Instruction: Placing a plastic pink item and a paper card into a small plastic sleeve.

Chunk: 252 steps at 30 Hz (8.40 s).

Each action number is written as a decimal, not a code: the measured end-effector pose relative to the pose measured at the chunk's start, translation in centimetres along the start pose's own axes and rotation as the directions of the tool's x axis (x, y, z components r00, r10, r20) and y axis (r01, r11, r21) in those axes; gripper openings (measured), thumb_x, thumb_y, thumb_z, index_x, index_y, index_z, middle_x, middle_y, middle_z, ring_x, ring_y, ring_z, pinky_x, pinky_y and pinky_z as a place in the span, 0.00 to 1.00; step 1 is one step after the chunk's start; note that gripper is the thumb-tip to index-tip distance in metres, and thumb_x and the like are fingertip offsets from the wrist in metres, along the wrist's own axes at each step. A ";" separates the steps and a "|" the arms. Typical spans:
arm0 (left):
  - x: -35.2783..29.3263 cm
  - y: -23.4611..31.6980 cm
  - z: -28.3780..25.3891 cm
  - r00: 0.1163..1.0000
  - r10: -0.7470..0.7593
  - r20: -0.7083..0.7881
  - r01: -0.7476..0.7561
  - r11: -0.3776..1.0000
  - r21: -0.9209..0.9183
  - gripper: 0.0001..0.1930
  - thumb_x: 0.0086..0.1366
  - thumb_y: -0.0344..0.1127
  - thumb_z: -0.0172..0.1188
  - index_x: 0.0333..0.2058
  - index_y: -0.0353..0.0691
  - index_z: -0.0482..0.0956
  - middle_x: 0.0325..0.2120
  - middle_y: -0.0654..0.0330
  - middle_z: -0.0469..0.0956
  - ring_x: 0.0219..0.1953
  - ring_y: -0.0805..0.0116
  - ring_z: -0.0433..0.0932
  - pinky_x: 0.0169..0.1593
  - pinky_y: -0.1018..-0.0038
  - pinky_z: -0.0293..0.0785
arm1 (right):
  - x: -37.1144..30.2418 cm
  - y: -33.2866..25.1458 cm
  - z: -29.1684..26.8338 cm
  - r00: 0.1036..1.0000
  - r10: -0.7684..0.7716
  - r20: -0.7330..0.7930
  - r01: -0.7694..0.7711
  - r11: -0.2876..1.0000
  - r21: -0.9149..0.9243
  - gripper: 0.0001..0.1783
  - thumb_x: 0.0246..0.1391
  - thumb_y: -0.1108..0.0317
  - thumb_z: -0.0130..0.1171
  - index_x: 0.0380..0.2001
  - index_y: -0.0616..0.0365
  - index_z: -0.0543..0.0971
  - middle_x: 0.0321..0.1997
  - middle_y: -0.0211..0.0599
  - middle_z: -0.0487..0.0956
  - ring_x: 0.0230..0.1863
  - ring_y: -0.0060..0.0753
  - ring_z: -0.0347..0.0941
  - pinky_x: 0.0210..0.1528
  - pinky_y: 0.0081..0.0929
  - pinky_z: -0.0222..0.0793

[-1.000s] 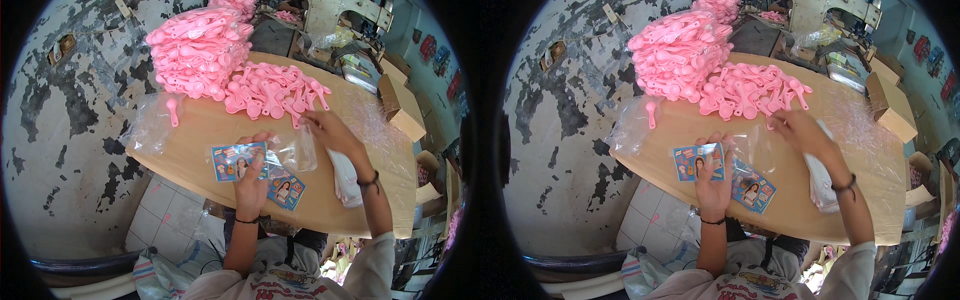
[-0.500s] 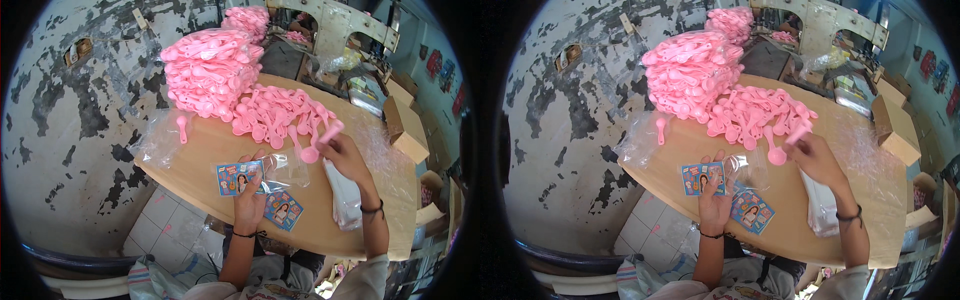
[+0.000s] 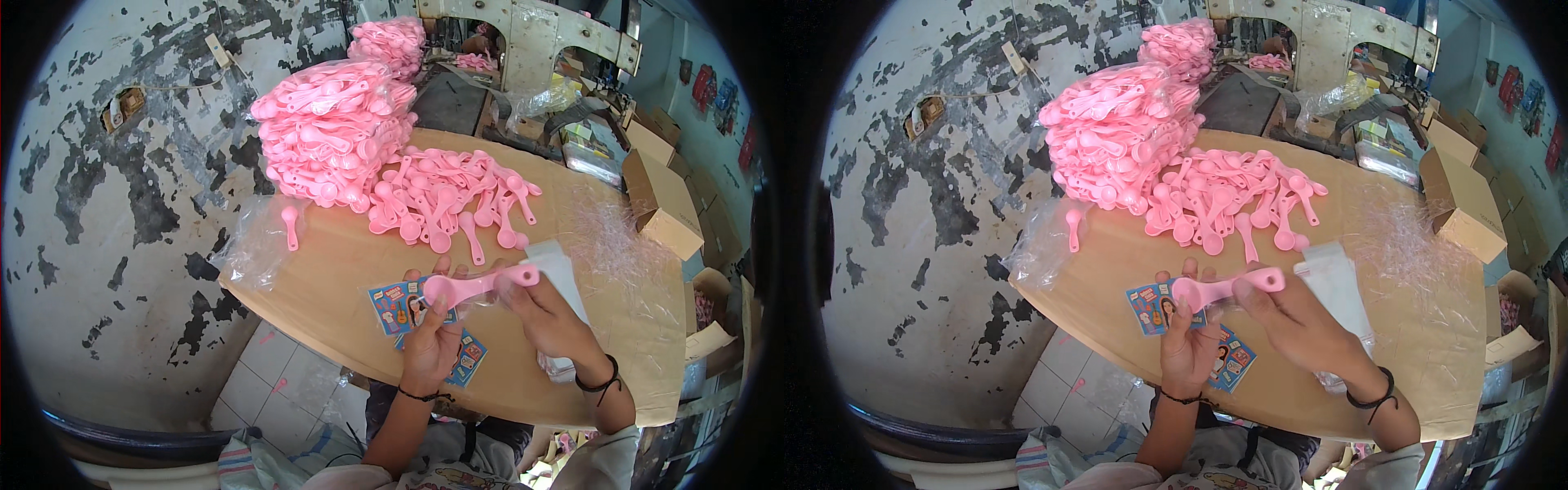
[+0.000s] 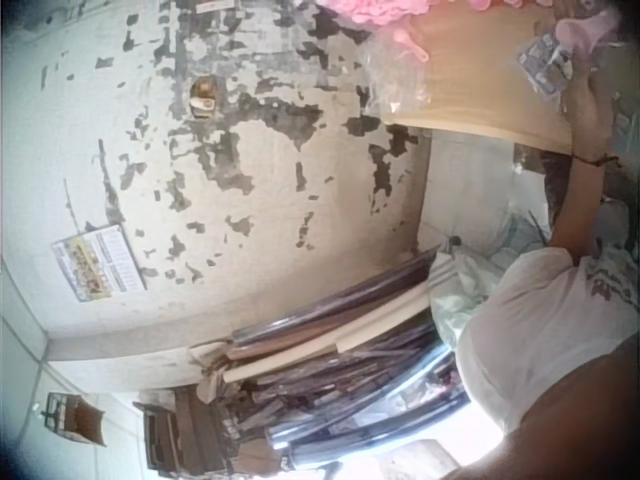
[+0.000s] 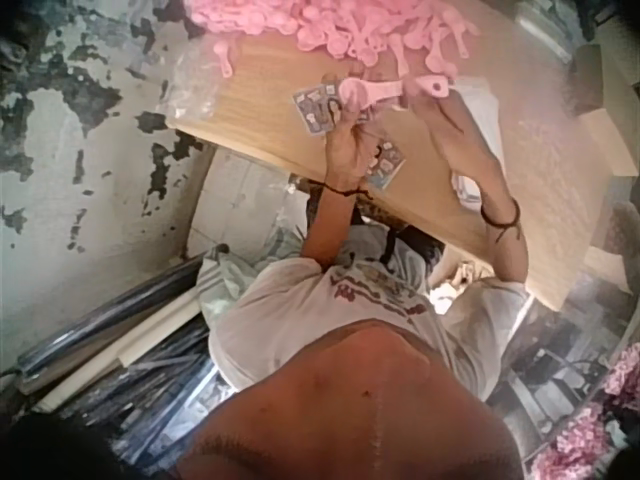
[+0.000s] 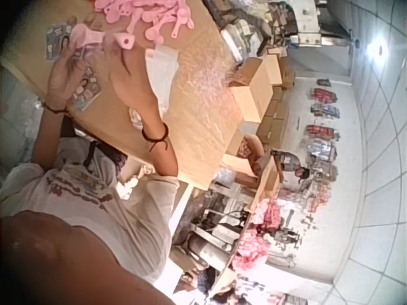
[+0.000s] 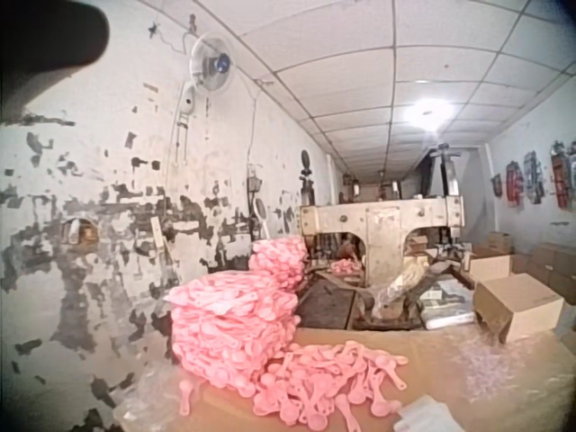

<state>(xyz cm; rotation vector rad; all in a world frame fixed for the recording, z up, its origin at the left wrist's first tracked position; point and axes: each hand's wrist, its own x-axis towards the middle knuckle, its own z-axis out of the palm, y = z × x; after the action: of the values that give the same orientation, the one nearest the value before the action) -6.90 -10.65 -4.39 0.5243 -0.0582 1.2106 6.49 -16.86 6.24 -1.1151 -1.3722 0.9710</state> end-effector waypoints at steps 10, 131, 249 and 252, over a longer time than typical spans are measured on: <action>0.8 0.3 0.1 0.977 -0.196 -0.079 0.120 0.823 -0.556 0.35 0.64 0.34 0.60 0.66 0.48 0.53 0.64 0.52 0.57 0.66 0.55 0.57 0.67 0.59 0.61 | 1.3 -5.9 -0.4 0.962 -0.269 -0.054 0.153 0.688 -0.710 0.05 0.52 0.71 0.61 0.32 0.60 0.80 0.21 0.30 0.77 0.18 0.19 0.67 0.21 0.23 0.60; 17.0 -0.1 -3.7 0.716 -0.577 0.392 -0.129 0.443 0.887 0.12 0.67 0.19 0.47 0.44 0.32 0.77 0.42 0.61 0.79 0.43 0.75 0.77 0.48 0.78 0.73 | 6.1 6.8 -10.4 0.967 -0.252 -0.047 0.202 0.862 -0.466 0.19 0.47 0.84 0.55 0.43 0.58 0.82 0.33 0.36 0.80 0.35 0.26 0.77 0.40 0.22 0.75; 16.7 -0.3 1.5 0.874 -0.484 0.051 0.347 0.693 0.632 0.12 0.67 0.34 0.55 0.45 0.34 0.75 0.38 0.62 0.78 0.34 0.76 0.77 0.40 0.76 0.77 | 7.7 3.1 -9.0 0.971 -0.049 -0.235 -0.080 0.856 -0.510 0.07 0.59 0.69 0.58 0.34 0.62 0.79 0.27 0.28 0.77 0.29 0.15 0.68 0.31 0.21 0.66; 20.0 0.9 -0.7 0.871 -0.485 -0.075 0.449 0.726 0.521 0.11 0.69 0.33 0.51 0.46 0.33 0.71 0.44 0.55 0.76 0.48 0.61 0.78 0.51 0.65 0.78 | 6.4 2.7 -11.3 0.991 0.051 -0.121 -0.108 0.839 -0.533 0.08 0.59 0.68 0.58 0.37 0.61 0.81 0.30 0.31 0.81 0.31 0.18 0.73 0.35 0.23 0.70</action>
<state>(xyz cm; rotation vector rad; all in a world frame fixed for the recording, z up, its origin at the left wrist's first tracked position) -0.54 7.40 1.65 0.9969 0.3476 0.6896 18.07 -10.33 6.24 -1.6307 -1.5712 0.5757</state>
